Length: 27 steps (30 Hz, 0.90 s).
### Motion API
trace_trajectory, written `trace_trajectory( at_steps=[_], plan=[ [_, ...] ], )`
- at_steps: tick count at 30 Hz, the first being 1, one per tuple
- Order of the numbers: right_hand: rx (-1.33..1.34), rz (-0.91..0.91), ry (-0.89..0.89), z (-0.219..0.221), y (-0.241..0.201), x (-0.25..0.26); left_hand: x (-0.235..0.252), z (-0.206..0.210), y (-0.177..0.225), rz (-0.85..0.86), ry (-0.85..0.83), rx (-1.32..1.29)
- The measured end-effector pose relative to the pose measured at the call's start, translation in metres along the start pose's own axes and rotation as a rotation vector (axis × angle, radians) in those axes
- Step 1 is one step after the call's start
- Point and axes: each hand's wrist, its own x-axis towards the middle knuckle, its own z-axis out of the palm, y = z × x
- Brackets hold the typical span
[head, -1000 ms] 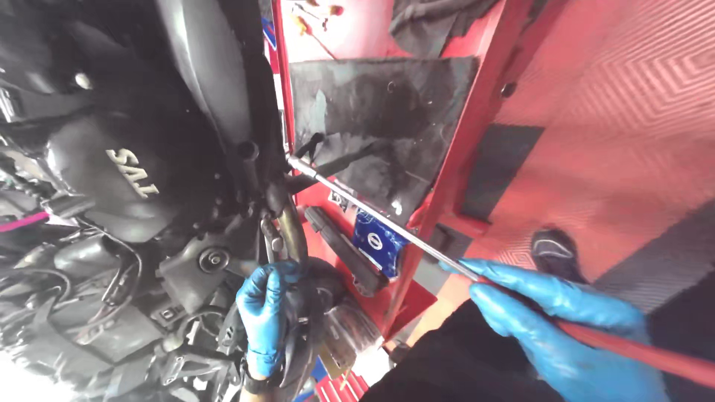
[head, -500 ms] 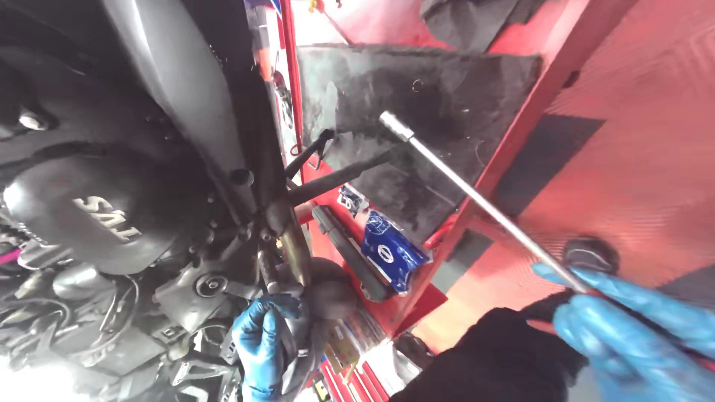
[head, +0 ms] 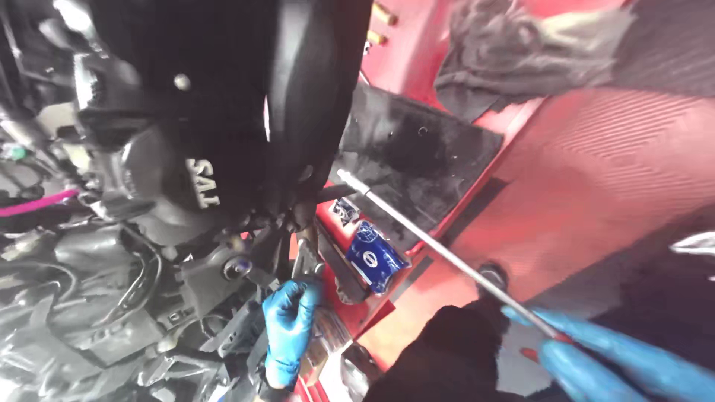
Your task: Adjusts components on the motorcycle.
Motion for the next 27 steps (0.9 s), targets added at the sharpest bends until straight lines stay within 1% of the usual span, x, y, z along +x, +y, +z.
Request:
trace_trajectory(
  at_steps=[3, 7, 10, 12, 16, 19, 22, 24, 27],
  plan=[
    [-0.124, -0.048, -0.054, 0.017, -0.044, -0.003, 0.000, -0.001, -0.002, -0.013, 0.025, 0.058],
    [-0.336, -0.130, -0.107, 0.042, -0.092, 0.007, 0.000, -0.001, -0.005, -0.041, 0.038, 0.080],
    [-0.503, -0.252, -0.091, 0.060, -0.116, 0.022, 0.000, -0.001, -0.002, -0.083, 0.062, 0.162],
    [-0.590, -0.292, -0.099, 0.069, -0.131, 0.031, 0.001, -0.001, 0.003, -0.116, 0.062, 0.216],
    [-0.680, -0.265, -0.151, 0.078, -0.157, 0.042, 0.002, -0.003, 0.007, -0.168, 0.057, 0.224],
    [-0.697, -0.199, -0.154, 0.073, -0.176, 0.040, 0.003, -0.004, 0.007, -0.194, 0.052, 0.201],
    [-0.698, -0.101, -0.058, 0.056, -0.193, 0.029, 0.003, -0.003, 0.007, -0.180, 0.063, 0.176],
    [-0.713, -0.015, 0.021, 0.043, -0.197, 0.022, 0.002, -0.005, 0.005, -0.157, 0.082, 0.144],
    [-0.755, 0.061, 0.133, 0.034, -0.180, 0.025, 0.000, -0.007, 0.006, -0.167, 0.066, 0.092]
  ],
)
